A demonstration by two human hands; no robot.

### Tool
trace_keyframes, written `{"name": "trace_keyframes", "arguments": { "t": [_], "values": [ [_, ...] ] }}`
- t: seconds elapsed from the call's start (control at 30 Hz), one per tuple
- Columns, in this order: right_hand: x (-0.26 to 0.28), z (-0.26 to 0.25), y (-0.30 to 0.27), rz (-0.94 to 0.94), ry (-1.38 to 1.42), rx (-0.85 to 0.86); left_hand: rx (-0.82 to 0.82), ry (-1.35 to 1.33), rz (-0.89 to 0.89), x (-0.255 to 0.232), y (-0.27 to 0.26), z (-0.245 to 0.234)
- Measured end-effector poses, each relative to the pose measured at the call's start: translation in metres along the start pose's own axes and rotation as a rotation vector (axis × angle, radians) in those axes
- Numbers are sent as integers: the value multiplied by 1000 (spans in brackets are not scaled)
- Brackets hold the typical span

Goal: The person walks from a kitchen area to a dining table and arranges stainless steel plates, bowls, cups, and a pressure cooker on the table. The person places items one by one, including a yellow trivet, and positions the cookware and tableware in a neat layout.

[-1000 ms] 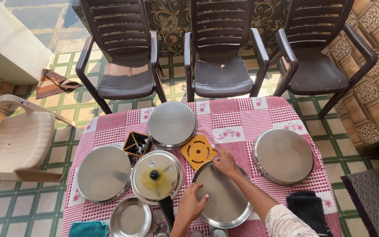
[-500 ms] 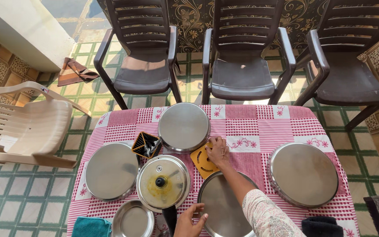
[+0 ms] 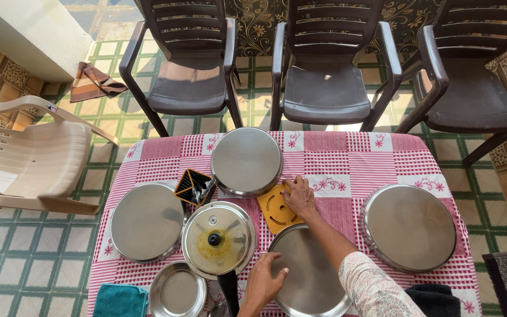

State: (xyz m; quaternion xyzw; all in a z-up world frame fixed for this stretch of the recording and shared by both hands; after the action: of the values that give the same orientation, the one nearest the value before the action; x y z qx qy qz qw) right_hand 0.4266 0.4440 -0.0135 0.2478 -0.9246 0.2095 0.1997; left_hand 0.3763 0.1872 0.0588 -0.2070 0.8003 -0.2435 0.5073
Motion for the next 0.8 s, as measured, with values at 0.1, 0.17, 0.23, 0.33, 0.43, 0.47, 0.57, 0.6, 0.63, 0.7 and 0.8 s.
{"name": "trace_keyframes", "arguments": {
  "t": [0.1, 0.17, 0.23, 0.33, 0.43, 0.47, 0.57, 0.6, 0.63, 0.7, 0.8],
  "values": [
    [2, -1, -1, -5, -37, 36, -39, 76, 21, -10, 12, -3],
    [3, 0, -4, -10, -54, 37, -51, 95, 17, -12, 20, -1],
    [3, 2, -9, -19, -65, 33, -49, 99, 8, -12, 27, 3],
    [3, 6, -15, -29, -70, 34, -65, 135, 0, -12, 37, 10],
    [2, 12, -21, -54, -71, 51, -93, 136, -14, -9, 52, 12],
    [3, 16, -24, -65, -70, 60, -122, 142, -3, -9, 58, 11],
    [8, 30, -33, -103, -123, 83, -181, 163, 9, -6, 78, 7],
    [9, 30, -37, -124, -110, 42, -182, 172, -2, -3, 85, 6],
    [10, 31, -41, -142, -97, 0, -181, 180, -11, 0, 92, 7],
    [8, 30, -44, -144, -66, -37, -227, 148, -20, 3, 105, 7],
    [5, 22, -32, -87, 49, -39, -362, -36, -78, 10, 130, 0]
  ]
}}
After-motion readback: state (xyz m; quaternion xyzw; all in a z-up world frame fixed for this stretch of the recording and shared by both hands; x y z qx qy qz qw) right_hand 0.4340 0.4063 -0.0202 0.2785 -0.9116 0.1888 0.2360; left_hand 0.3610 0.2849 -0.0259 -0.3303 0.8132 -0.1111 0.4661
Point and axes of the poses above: each hand's wrist, its own y-axis towards the middle knuckle, its own z-axis out of the palm, x = y × z, the point moved 7 cm from there along y, towards the middle knuckle, and after that the axes turned 14 degrees about x, right-handed, at the moved point
